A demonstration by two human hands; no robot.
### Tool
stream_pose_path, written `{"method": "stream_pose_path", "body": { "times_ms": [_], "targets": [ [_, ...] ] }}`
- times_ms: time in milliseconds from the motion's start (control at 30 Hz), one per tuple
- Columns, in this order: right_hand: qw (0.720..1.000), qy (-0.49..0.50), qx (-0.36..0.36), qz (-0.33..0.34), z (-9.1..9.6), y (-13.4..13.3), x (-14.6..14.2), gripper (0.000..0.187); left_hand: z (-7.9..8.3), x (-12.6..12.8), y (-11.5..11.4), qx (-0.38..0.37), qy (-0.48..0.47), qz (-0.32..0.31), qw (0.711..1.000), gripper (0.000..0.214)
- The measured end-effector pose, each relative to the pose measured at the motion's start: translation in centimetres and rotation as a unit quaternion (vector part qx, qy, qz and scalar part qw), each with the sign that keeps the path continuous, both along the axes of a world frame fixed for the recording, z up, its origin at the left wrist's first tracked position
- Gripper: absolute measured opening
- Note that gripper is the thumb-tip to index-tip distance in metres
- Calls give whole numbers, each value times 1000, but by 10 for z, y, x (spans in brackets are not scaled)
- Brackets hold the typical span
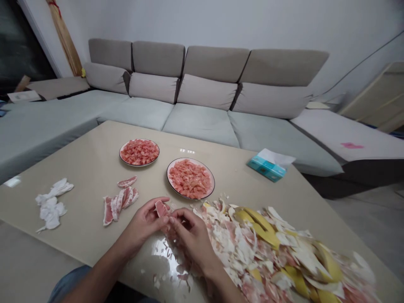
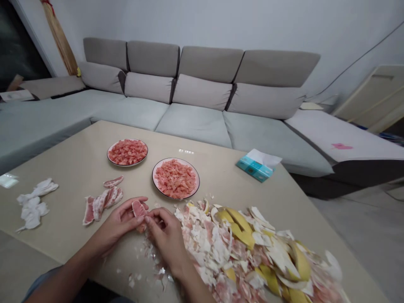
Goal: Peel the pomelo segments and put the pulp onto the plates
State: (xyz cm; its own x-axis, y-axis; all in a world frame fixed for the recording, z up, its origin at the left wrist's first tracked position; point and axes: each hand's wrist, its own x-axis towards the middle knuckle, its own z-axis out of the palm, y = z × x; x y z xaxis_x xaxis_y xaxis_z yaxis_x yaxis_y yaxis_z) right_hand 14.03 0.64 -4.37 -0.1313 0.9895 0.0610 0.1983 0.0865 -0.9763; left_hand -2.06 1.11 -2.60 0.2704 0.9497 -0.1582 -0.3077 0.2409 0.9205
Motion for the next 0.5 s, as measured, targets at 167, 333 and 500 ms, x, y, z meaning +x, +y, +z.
{"method": "stream_pose_path", "body": {
  "times_ms": [167,333,500],
  "targets": [
    [1000,0,12,-11,-1,-1,1,18,-6,0,2,7,11,-12,1000,43],
    [998,38,-14,-40,5,-1,1,20,-5,-4,3,0,15,2,1000,39],
    [994,81,-40,-54,13,-2,0,23,0,-6,2,-14,-1,1,1000,39]
  ]
}}
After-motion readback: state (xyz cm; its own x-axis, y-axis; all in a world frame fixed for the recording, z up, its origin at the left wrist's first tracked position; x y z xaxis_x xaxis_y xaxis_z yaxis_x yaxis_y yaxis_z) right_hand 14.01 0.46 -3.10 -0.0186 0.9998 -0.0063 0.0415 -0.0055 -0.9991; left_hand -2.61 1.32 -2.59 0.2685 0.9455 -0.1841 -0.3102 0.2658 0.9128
